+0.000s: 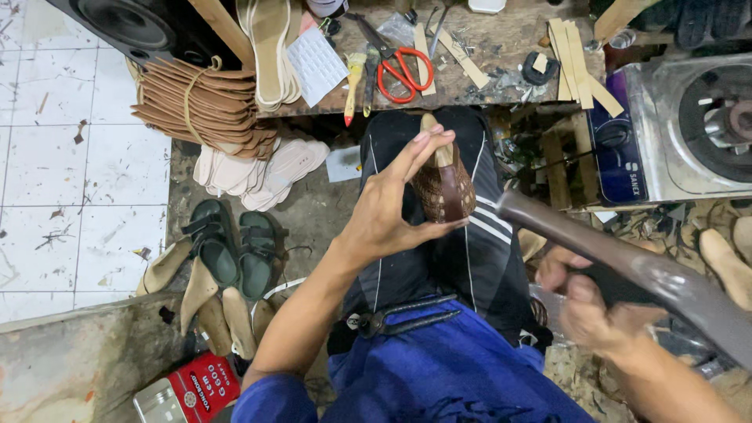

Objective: The person assembles a woven shoe by pressing the upper onto a sole, then uses a hammer to tap along the perimeter to secure it. They inspect the shoe, place it on a shelf, and repeat the process with a second shoe.

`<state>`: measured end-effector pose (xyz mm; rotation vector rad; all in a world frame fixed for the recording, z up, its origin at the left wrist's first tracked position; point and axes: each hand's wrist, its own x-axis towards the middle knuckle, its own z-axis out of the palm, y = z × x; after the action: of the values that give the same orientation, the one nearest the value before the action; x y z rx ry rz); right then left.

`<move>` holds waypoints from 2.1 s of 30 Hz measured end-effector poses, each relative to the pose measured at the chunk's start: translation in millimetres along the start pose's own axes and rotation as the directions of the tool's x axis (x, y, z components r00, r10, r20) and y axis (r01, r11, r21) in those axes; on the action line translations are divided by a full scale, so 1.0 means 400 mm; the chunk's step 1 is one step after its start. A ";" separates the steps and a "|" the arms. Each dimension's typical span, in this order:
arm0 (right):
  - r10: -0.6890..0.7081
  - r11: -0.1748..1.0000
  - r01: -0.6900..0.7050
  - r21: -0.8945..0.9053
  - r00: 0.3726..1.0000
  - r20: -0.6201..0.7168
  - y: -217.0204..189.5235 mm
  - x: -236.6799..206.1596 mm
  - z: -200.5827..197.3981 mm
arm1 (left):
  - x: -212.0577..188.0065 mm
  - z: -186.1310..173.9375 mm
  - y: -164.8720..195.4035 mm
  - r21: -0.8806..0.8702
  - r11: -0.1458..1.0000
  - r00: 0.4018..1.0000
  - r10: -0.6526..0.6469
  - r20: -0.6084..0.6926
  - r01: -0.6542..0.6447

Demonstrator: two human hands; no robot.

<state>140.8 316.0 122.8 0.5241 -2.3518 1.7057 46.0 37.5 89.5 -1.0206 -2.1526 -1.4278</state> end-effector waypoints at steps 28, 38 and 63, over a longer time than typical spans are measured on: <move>0.168 0.805 0.056 -0.591 0.933 0.317 -0.084 0.156 -0.039 | 0.045 -0.015 0.011 0.057 0.998 0.999 0.027 0.025 -0.028; 0.189 0.879 -0.113 -0.464 0.974 0.121 -0.074 0.150 0.023 | 0.040 -0.041 -0.016 -0.048 0.999 1.000 -0.006 0.012 0.006; 0.368 0.818 -0.275 0.505 0.925 -0.093 0.153 0.089 0.325 | -0.087 -0.024 -0.050 -0.556 0.811 0.826 -0.432 -0.362 0.181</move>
<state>91.2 203.8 39.7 0.0092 -1.9515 2.4042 53.9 11.3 58.4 -0.3662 -1.6627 -2.2107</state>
